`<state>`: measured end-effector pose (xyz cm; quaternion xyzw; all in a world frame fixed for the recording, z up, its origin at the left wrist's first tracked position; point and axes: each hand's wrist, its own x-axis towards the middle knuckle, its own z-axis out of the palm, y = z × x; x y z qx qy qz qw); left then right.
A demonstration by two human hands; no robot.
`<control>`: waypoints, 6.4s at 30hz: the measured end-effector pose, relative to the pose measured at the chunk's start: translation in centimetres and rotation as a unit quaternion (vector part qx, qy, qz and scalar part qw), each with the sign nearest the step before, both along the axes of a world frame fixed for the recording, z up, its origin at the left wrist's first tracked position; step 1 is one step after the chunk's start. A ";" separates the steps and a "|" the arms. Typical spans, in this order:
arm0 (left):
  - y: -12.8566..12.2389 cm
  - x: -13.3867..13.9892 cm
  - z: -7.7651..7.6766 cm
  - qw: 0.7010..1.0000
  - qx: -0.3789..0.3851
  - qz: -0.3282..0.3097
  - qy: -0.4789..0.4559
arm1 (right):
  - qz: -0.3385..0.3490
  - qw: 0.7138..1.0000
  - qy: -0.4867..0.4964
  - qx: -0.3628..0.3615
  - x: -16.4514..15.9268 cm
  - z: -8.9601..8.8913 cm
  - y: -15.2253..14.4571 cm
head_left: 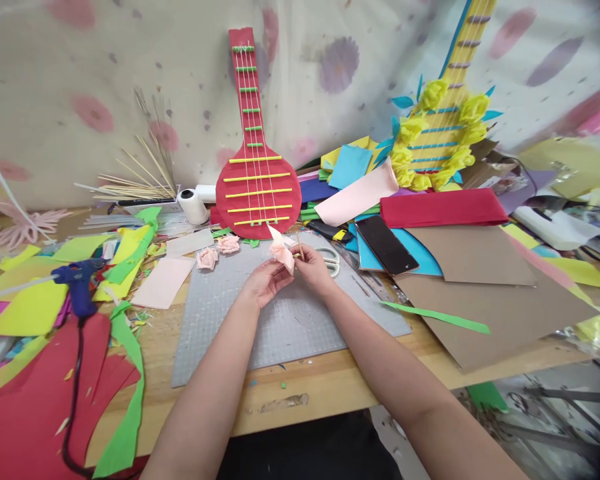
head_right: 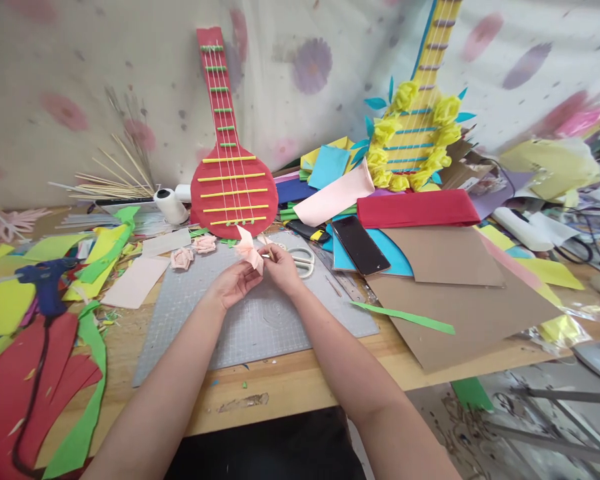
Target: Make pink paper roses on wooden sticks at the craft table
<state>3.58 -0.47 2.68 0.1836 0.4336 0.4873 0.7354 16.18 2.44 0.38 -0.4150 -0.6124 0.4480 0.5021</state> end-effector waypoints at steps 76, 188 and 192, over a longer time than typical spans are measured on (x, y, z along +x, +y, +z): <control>0.5 0.1 -1.1 0.976 0.175 0.082 0.103 | 0.018 0.973 -0.142 -0.180 0.5 1.2 -0.5; 0.7 0.0 -0.1 0.971 -0.005 0.195 0.140 | -0.050 0.998 -0.009 -0.031 -1.7 0.6 -1.1; 0.7 -0.1 -0.2 0.969 -0.007 0.200 0.142 | -0.042 0.990 0.065 -0.117 -1.8 0.5 -0.9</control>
